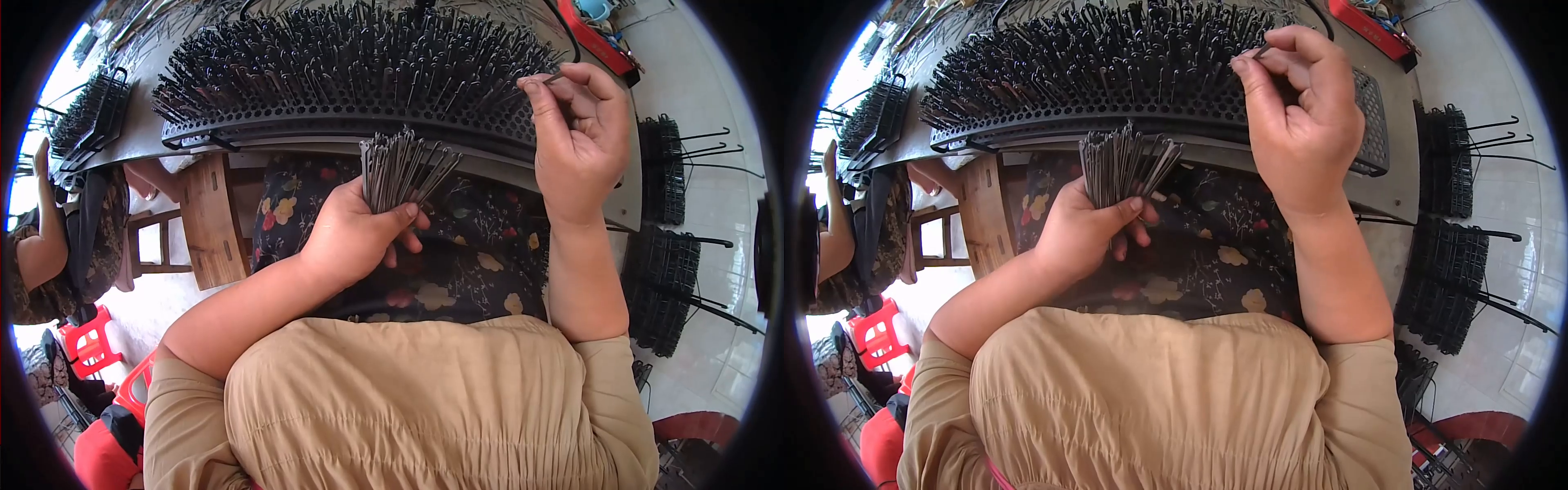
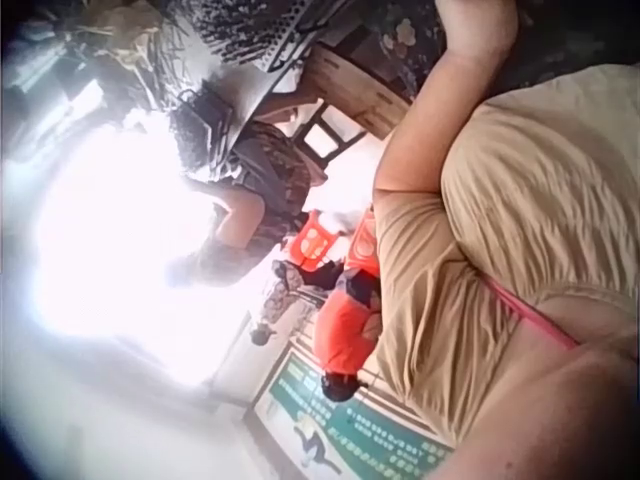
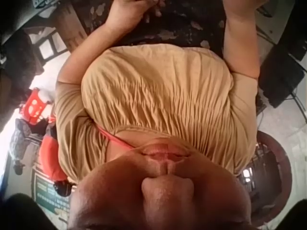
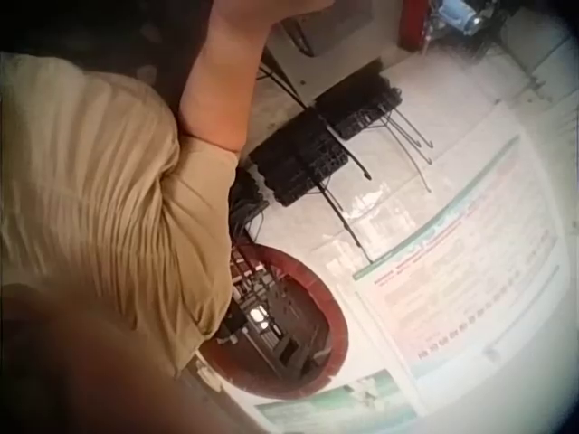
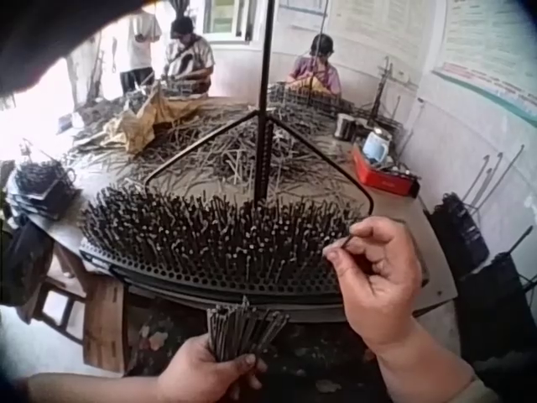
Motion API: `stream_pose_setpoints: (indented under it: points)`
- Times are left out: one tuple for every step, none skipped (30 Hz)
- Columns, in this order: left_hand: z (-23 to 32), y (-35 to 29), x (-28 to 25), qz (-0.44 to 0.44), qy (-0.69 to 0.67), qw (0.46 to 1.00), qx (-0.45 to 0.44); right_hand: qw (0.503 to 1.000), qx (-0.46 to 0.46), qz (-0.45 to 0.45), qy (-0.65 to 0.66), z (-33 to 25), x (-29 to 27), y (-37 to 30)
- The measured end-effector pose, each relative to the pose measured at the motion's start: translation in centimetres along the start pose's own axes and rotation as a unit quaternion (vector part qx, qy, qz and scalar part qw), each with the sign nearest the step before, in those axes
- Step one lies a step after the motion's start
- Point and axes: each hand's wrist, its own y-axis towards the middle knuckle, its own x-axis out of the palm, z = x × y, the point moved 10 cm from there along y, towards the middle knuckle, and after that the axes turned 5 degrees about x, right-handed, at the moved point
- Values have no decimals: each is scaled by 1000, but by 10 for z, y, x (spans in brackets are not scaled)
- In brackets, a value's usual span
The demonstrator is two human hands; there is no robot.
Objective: Assembling metal parts by inserting small metal rods into a perforated plate.
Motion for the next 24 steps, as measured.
stream_pose_setpoints:
  points:
    - [-1, 0, -1, 5, -1, 1000, -5, 1000, 13, -7, 2, 3, 1, 1]
    - [-2, 0, -1, 9, -2, 1000, -11, 1000, 13, -8, 3, 3, -1, 1]
    - [-2, 0, -1, 9, -2, 1000, -11, 1000, 12, -11, 10, 3, -2, 1]
    - [-3, 0, -1, 9, -7, 1000, -9, 1000, 10, -14, 17, 2, -2, 1]
    - [-3, 0, -1, 9, -13, 1000, -7, 1000, 10, -14, 17, 1, -3, 1]
    - [-3, 0, -1, 9, -13, 1000, -8, 1000, -4, -20, 23, -4, -2, -1]
    - [-4, 0, -1, 8, -18, 1000, -11, 999, -18, -25, 29, -7, -1, -3]
    - [-5, 0, -1, 7, -23, 1000, -13, 999, -17, -25, 29, -5, -1, -3]
    - [-4, 0, -1, 7, -22, 1000, -14, 999, -22, -38, 22, -4, 1, -3]
    - [-4, 0, 0, 6, -26, 1000, -12, 998, -28, -50, 15, -3, 3, -3]
    - [-4, -1, 1, 3, -29, 1000, -11, 998, -27, -50, 16, -2, 2, -2]
    - [-4, 0, 0, 4, -30, 999, -11, 996, -31, -64, -46, 0, 6, -1]
    - [-5, 0, 0, 1, -27, 1000, -14, 990, -34, -79, -109, 1, 10, 0]
    - [-6, 1, -1, -2, -25, 1000, -18, 990, -34, -80, -109, -1, 11, 2]
    - [-5, 0, 0, -1, -23, 1000, -18, 988, -57, -74, -119, -9, 10, 2]
    - [-3, -1, 1, -3, -24, 1000, -10, 986, -81, -69, -130, -16, 8, 0]
    - [-1, -1, 2, -5, -24, 1000, -3, 986, -81, -68, -128, -20, 8, -3]
    - [-2, -1, 1, -5, -25, 1000, -3, 986, -57, -69, -140, -19, 10, -5]
    - [-3, 0, 2, -15, -35, 999, 1, 985, -32, -70, -151, -15, 11, -5]
    - [-3, 1, 3, -24, -45, 999, 5, 985, -32, -70, -152, -13, 10, -4]
    - [-4, 1, 3, -24, -45, 999, 4, 982, -45, -91, -162, -13, 14, -5]
    - [-5, 1, 3, -23, -56, 998, 2, 977, -58, -112, -172, -13, 17, -6]
    - [-5, 1, 4, -22, -66, 998, 1, 977, -57, -112, -172, -14, 17, -7]
    - [-6, 0, 3, -23, -66, 998, 0, 979, -61, -123, -151, -16, 18, -8]
